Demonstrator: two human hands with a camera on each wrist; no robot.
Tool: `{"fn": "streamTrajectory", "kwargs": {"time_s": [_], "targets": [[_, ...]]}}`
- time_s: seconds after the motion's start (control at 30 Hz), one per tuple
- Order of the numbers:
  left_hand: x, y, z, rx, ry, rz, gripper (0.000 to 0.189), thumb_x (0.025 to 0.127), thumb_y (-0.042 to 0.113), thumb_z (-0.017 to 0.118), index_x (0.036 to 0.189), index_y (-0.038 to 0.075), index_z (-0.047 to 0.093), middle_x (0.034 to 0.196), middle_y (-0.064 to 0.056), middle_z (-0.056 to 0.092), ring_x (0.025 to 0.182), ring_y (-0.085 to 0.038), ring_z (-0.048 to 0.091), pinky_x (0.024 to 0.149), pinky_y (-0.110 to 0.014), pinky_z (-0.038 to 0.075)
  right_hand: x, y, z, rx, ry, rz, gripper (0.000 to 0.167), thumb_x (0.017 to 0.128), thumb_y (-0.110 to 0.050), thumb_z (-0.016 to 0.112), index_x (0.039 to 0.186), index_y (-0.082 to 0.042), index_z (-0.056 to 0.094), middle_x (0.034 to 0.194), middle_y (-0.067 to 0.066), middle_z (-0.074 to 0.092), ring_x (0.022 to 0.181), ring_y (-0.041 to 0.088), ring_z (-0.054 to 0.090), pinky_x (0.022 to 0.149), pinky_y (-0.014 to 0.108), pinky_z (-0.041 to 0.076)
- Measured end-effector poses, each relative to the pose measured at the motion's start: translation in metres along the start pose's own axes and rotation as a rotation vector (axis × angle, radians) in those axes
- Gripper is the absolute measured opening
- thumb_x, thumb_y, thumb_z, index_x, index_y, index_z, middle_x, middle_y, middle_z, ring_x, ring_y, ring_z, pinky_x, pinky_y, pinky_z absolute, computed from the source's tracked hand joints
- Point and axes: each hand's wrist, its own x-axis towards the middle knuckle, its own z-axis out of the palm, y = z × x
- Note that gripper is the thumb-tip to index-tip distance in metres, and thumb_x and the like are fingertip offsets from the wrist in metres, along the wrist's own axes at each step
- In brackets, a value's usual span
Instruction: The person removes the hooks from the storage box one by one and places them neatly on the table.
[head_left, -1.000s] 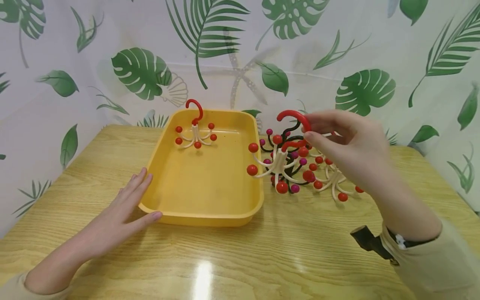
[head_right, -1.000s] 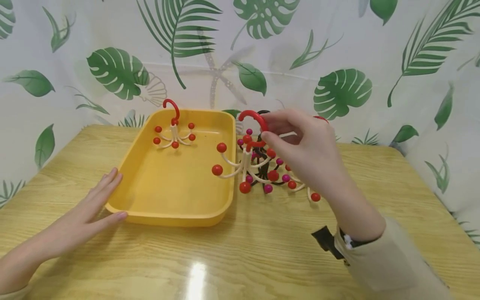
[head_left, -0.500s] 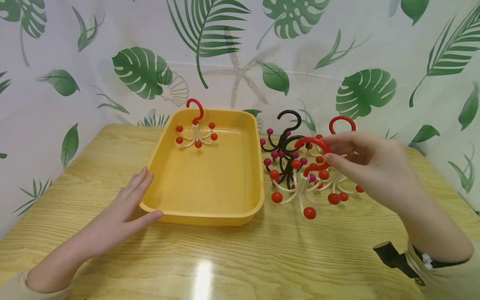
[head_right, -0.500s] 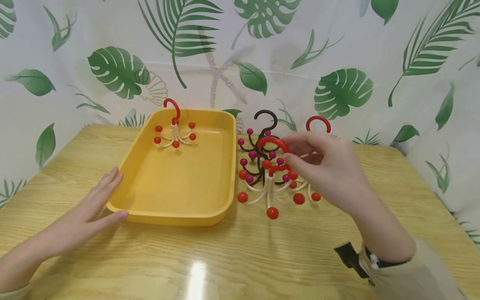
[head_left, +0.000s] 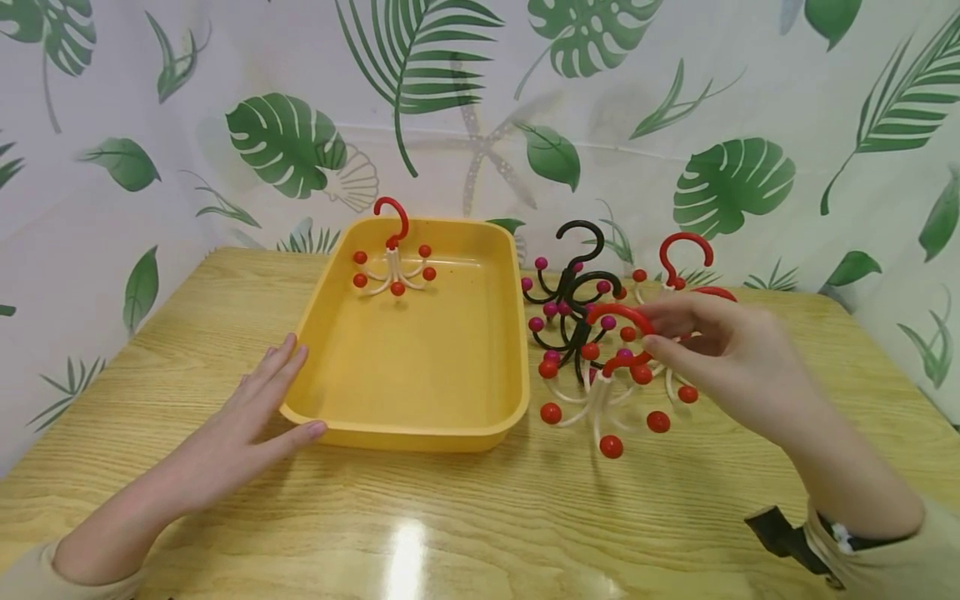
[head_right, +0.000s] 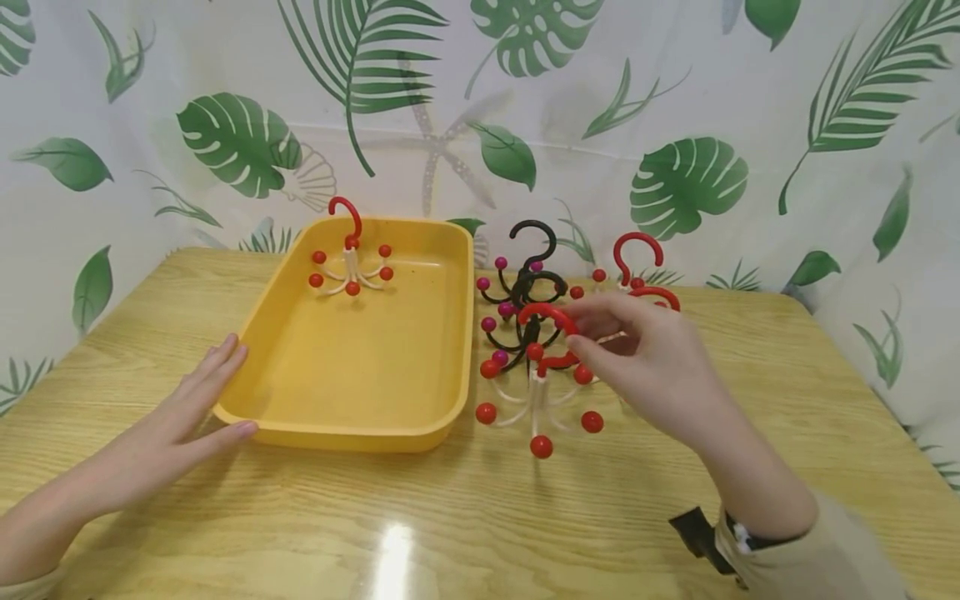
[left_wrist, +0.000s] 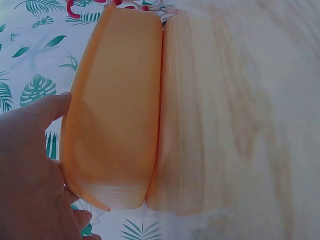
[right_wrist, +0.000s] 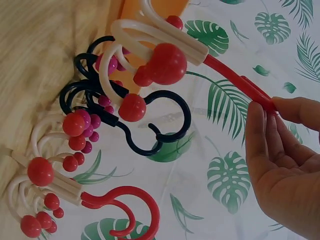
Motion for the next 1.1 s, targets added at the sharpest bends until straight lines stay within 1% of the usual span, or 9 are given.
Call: {"fn": "streamTrajectory", "kwargs": {"time_s": [0.07, 0.17, 0.23, 0.27, 0.4, 0.47, 0.7, 0.9, 1.1], "targets": [[0.000, 0.000, 0.000, 0.000, 0.000, 0.002, 0.084, 0.095, 0.046, 0.054, 0.155, 0.017, 0.002, 0.159, 0.000, -0.009, 0.144, -0.026, -0.011, 0.112, -0.056, -0.002, 0.001, 0.001, 0.002, -0.003, -0.003, -0.001, 0.027, 0.090, -0.016, 0.069, 0.116, -0.010, 0.066, 0.098, 0.009, 0.070, 0.079, 0.007, 0.067, 0.060, 0.022, 0.054], [0.000, 0.000, 0.000, 0.003, 0.001, 0.002, 0.084, 0.095, 0.046, 0.054, 0.155, 0.017, 0.002, 0.159, -0.002, -0.008, 0.144, -0.026, -0.010, 0.112, -0.056, -0.002, 0.002, 0.003, 0.006, -0.003, -0.028, 0.014, 0.029, 0.090, -0.020, 0.068, 0.117, -0.011, 0.065, 0.099, 0.007, 0.070, 0.082, 0.012, 0.069, 0.061, 0.023, 0.054], [0.000, 0.000, 0.000, 0.005, 0.002, 0.001, 0.084, 0.095, 0.047, 0.054, 0.155, 0.017, 0.002, 0.159, -0.002, -0.008, 0.144, -0.026, -0.010, 0.112, -0.056, -0.002, 0.002, 0.005, 0.009, 0.000, -0.047, 0.027, 0.029, 0.090, -0.023, 0.068, 0.117, -0.012, 0.065, 0.099, 0.007, 0.070, 0.082, 0.015, 0.069, 0.058, 0.025, 0.053], [0.000, 0.000, 0.000, 0.006, 0.002, 0.001, 0.084, 0.095, 0.047, 0.054, 0.155, 0.017, 0.002, 0.159, -0.001, -0.008, 0.144, -0.026, -0.010, 0.112, -0.057, -0.001, 0.003, 0.005, 0.010, 0.002, -0.055, 0.030, 0.029, 0.091, -0.023, 0.068, 0.117, -0.012, 0.065, 0.099, 0.007, 0.069, 0.083, 0.016, 0.069, 0.059, 0.025, 0.054], [0.000, 0.000, 0.000, 0.001, 0.001, 0.000, 0.084, 0.095, 0.047, 0.054, 0.155, 0.018, 0.001, 0.159, 0.001, -0.009, 0.144, -0.026, -0.011, 0.112, -0.057, -0.002, 0.003, 0.009, 0.015, 0.008, -0.068, 0.015, 0.028, 0.091, -0.021, 0.068, 0.116, -0.010, 0.066, 0.098, 0.006, 0.069, 0.083, 0.014, 0.068, 0.064, 0.022, 0.054], [0.000, 0.001, 0.000, -0.001, 0.001, 0.000, 0.084, 0.095, 0.046, 0.054, 0.155, 0.018, 0.001, 0.159, 0.002, -0.010, 0.144, -0.026, -0.011, 0.112, -0.057, -0.002, 0.004, 0.011, 0.016, 0.011, -0.067, -0.001, 0.027, 0.091, -0.019, 0.067, 0.116, -0.009, 0.066, 0.097, 0.006, 0.068, 0.083, 0.014, 0.067, 0.070, 0.020, 0.054], [0.000, 0.001, 0.000, -0.008, -0.003, -0.005, 0.084, 0.095, 0.047, 0.054, 0.155, 0.018, 0.001, 0.159, 0.002, -0.010, 0.144, -0.025, -0.011, 0.112, -0.058, -0.002, 0.004, 0.016, 0.020, 0.023, -0.072, 0.004, 0.027, 0.090, -0.016, 0.068, 0.116, -0.007, 0.066, 0.096, 0.007, 0.069, 0.081, 0.015, 0.068, 0.069, 0.021, 0.055], [0.000, 0.001, 0.000, -0.008, -0.006, -0.007, 0.084, 0.095, 0.047, 0.053, 0.155, 0.018, 0.001, 0.159, 0.002, -0.010, 0.144, -0.025, -0.012, 0.112, -0.057, -0.002, 0.004, 0.020, 0.021, 0.020, -0.073, -0.007, 0.025, 0.090, -0.014, 0.068, 0.114, -0.006, 0.066, 0.096, 0.007, 0.069, 0.082, 0.016, 0.068, 0.069, 0.021, 0.055], [0.000, 0.001, 0.000, -0.008, -0.007, -0.009, 0.084, 0.095, 0.047, 0.053, 0.155, 0.019, 0.000, 0.158, 0.003, -0.011, 0.144, -0.025, -0.012, 0.112, -0.057, -0.002, 0.003, 0.024, 0.019, 0.031, -0.071, 0.001, 0.026, 0.089, -0.012, 0.068, 0.113, -0.003, 0.065, 0.101, 0.009, 0.069, 0.087, 0.010, 0.065, 0.072, 0.017, 0.053]]}}
